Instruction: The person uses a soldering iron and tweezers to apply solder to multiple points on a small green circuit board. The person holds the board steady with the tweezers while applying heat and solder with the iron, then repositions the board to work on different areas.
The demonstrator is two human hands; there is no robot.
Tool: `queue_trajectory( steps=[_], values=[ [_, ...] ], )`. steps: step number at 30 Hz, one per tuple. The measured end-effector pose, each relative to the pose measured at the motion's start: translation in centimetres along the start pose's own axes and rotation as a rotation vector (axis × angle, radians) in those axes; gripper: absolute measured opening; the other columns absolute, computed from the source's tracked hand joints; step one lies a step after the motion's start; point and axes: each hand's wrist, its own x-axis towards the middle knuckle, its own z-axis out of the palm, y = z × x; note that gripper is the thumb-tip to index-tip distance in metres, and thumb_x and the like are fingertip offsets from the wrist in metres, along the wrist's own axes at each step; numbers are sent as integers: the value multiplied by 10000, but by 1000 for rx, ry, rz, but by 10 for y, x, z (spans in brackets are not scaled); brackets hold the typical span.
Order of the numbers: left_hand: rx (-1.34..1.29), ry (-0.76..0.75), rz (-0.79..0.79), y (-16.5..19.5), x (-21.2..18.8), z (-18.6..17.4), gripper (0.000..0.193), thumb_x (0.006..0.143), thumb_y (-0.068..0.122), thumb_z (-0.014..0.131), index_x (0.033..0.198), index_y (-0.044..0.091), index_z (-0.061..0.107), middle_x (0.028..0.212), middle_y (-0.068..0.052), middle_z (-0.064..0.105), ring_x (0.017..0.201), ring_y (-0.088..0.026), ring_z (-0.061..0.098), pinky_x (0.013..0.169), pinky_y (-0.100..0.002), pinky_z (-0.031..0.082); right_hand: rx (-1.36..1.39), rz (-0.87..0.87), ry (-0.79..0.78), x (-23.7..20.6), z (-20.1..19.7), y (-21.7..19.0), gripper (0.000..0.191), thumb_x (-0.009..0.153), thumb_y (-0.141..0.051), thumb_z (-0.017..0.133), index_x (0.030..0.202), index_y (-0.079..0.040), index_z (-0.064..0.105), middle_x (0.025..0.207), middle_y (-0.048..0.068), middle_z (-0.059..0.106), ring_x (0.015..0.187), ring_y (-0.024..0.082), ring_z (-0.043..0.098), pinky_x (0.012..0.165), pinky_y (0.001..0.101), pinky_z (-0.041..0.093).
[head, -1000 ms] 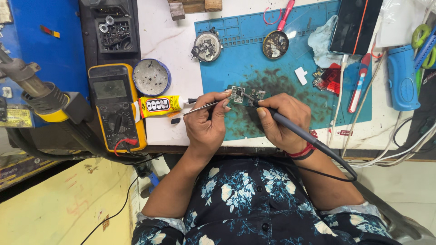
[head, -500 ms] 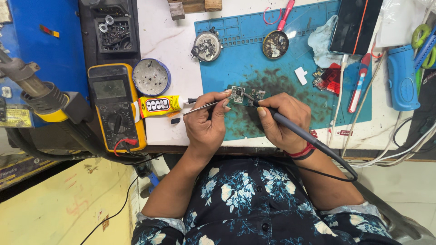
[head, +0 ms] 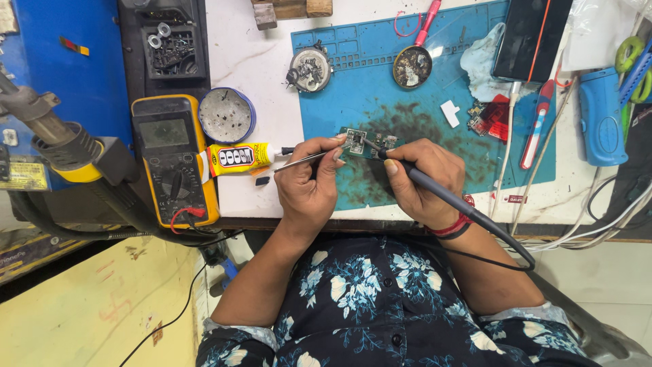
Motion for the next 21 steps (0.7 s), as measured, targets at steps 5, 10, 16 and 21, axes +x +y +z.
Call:
queue_trajectory(
  steps=[5,10,16,21],
  values=[
    [3,1,-4,0,-1,0,121,1055,34,643,1167,-9,655,1121,-118,766,932,-120,746,820,-252,637,23,0,6,0,0,0,96,971,-85,726,947,-10,671,852,114,684,716,257,669,641,341,490],
    [15,6,-4,0,0,1,118,1052,33,648,1162,-8,657,1116,-117,767,916,-119,747,810,-249,634,5,11,-8,1,-1,0,105,967,-85,738,957,-2,674,838,116,672,707,257,664,638,341,486],
    [14,7,-15,0,0,1,119,1051,31,647,1162,-9,660,1116,-117,768,919,-116,743,816,-247,631,14,8,-6,2,-1,-1,99,962,-80,739,968,-3,677,857,122,682,723,257,674,647,338,497],
    [-10,6,-20,0,0,2,121,1051,27,646,1164,-12,662,1124,-120,766,929,-116,740,822,-250,631,20,4,-14,3,-2,-1,89,962,-72,734,976,-6,675,871,122,691,734,258,681,653,337,503]
  ],
)
